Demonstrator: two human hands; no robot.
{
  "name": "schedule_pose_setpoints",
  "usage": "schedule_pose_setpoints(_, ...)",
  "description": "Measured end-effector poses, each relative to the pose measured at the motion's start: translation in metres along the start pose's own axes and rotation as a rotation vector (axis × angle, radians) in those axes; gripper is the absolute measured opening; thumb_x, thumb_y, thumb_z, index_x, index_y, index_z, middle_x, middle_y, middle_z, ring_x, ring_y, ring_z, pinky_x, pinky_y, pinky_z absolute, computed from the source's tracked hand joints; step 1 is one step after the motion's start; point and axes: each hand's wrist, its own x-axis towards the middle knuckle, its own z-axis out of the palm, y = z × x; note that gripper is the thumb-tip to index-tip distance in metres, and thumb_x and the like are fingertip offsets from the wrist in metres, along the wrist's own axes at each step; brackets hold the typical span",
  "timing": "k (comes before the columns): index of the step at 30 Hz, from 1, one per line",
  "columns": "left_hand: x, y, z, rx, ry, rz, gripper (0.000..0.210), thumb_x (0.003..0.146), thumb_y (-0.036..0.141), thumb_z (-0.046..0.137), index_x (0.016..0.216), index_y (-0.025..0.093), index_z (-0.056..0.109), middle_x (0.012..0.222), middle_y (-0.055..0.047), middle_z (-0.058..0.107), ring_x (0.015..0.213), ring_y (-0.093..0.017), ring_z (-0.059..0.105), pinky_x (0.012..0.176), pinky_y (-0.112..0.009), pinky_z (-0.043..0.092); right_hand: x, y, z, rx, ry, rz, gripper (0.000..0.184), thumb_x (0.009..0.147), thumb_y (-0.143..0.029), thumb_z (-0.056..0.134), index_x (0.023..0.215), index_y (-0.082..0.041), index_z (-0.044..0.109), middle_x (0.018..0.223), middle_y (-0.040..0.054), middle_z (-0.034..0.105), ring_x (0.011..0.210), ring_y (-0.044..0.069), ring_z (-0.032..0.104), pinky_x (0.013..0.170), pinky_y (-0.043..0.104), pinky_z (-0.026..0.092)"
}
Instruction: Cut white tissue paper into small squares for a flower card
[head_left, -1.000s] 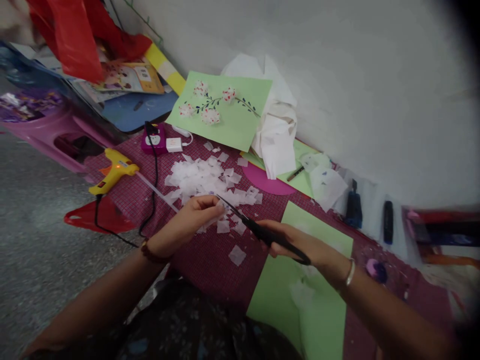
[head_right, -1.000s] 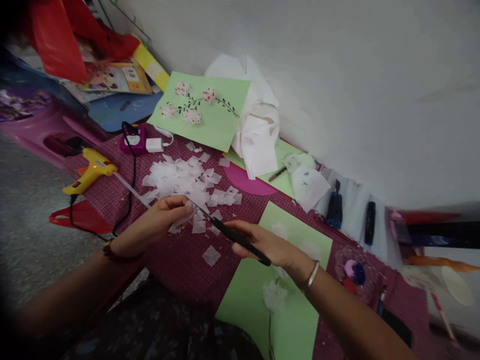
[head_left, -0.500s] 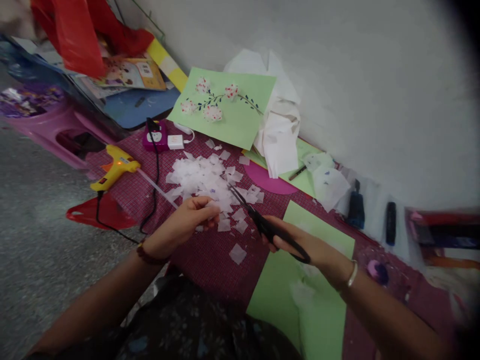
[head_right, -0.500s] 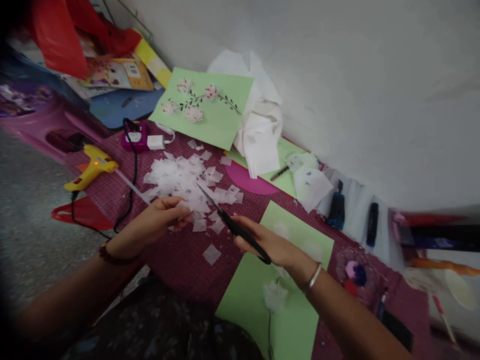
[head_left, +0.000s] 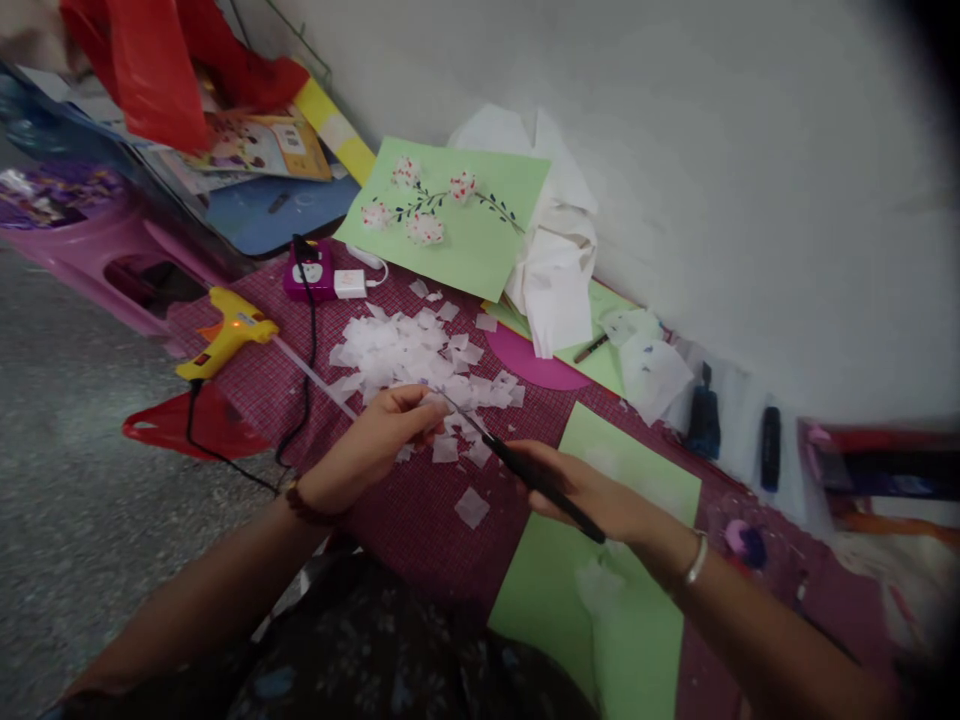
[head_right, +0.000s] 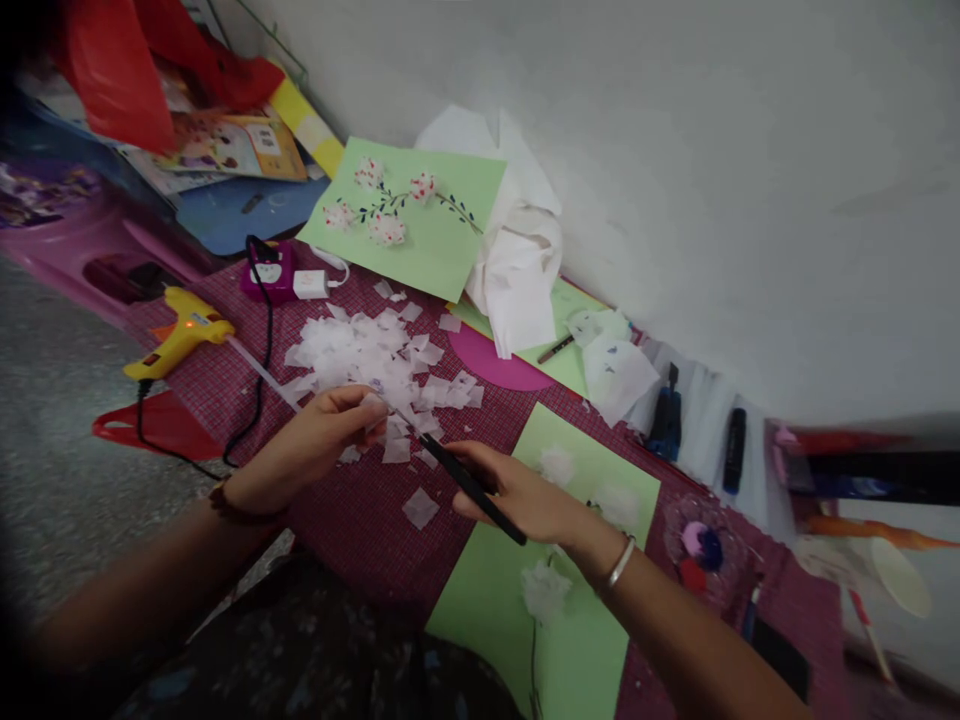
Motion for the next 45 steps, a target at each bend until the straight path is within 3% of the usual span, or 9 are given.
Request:
schedule_pose_setpoints(6,0.002,-0.002,0.003,-0.024,-0.004,-0.017,0.024,0.077,0.033,0.07,0.063,0.017,0.059,0.058,0.003,0.057,0.05,-0.007,0.048,0.049,-0.019,0.037,0.003,0.003,0.004,0.11,0.057,0.053,0.067,0.085,-0.063,0.066,0.129,-0.015,0.053,0.079,-0.0006,0.051,0.063,0.011,0.045,0.055,0.025,0.038)
schedule_pose_setpoints(10,0.002,-0.005,-0.003,-0.079,-0.02,-0.06,0.021,0.073,0.033,0.073,0.069,0.017,0.06,0.062,0.002,0.062,0.052,-0.007,0.053,0.049,-0.019,0.041,0.0,0.0,0.003,0.125,0.09,0.125,0.071,0.085,-0.068,0.062,0.129,-0.013,0.052,0.065,-0.006,0.044,0.053,0.009,0.039,0.049,0.023,0.033)
schedule_pose_setpoints(13,0.001,-0.006,-0.007,-0.131,0.027,-0.095,0.023,0.071,0.033,0.076,0.071,0.018,0.059,0.06,0.003,0.061,0.049,-0.007,0.053,0.046,-0.019,0.04,-0.002,-0.003,0.001,0.094,0.095,0.117,0.072,0.084,-0.071,0.06,0.127,-0.014,0.052,0.07,-0.0041,0.047,0.056,0.01,0.044,0.051,0.024,0.037)
schedule_pose_setpoints(16,0.001,-0.004,-0.007,-0.135,0.064,-0.049,0.024,0.069,0.032,0.077,0.066,0.018,0.058,0.056,0.004,0.057,0.047,-0.006,0.049,0.045,-0.018,0.037,-0.005,-0.005,-0.002,0.017,0.093,0.04,0.072,0.085,-0.075,0.056,0.127,-0.016,0.053,0.085,0.0032,0.056,0.072,0.015,0.053,0.065,0.029,0.046)
schedule_pose_setpoints(20,0.002,0.0,-0.004,-0.144,0.105,-0.02,0.023,0.067,0.032,0.078,0.063,0.017,0.062,0.056,0.004,0.056,0.047,-0.006,0.047,0.045,-0.019,0.036,-0.014,-0.005,-0.005,-0.032,0.127,-0.021,0.067,0.092,-0.071,0.049,0.133,-0.019,0.05,0.099,0.0074,0.058,0.084,0.018,0.054,0.077,0.032,0.048)
schedule_pose_setpoints(25,0.003,0.001,0.0,-0.183,0.165,-0.06,0.022,0.067,0.034,0.077,0.066,0.017,0.064,0.058,0.002,0.061,0.048,-0.006,0.049,0.046,-0.019,0.036,-0.02,0.003,-0.004,-0.062,0.017,-0.011,0.061,0.092,-0.067,0.052,0.127,-0.017,0.052,0.094,0.0056,0.056,0.083,0.018,0.052,0.075,0.032,0.047)
schedule_pose_setpoints(32,0.002,-0.003,0.009,-0.142,0.055,-0.059,0.025,0.073,0.034,0.074,0.063,0.018,0.057,0.055,0.004,0.053,0.047,-0.006,0.046,0.045,-0.019,0.034,-0.005,0.002,0.002,0.021,-0.012,0.014,0.065,0.088,-0.067,0.06,0.129,-0.018,0.051,0.098,0.0058,0.054,0.085,0.018,0.05,0.074,0.032,0.044)
schedule_pose_setpoints(40,0.003,0.0,0.012,-0.142,0.073,-0.05,0.024,0.072,0.032,0.074,0.062,0.017,0.058,0.056,0.004,0.053,0.047,-0.006,0.046,0.044,-0.019,0.034,0.002,-0.002,0.007,0.125,0.041,0.108,0.059,0.088,-0.064,0.062,0.121,-0.015,0.054,0.065,-0.0064,0.043,0.053,0.009,0.038,0.049,0.023,0.032)
schedule_pose_setpoints(45,0.007,0.006,0.004,-0.079,0.093,0.004,0.024,0.072,0.032,0.074,0.062,0.017,0.059,0.056,0.004,0.053,0.048,-0.006,0.046,0.046,-0.019,0.035,0.001,-0.003,0.0,0.075,0.005,0.011,0.069,0.085,-0.072,0.059,0.122,-0.015,0.053,0.09,0.0034,0.055,0.075,0.014,0.052,0.066,0.027,0.045)
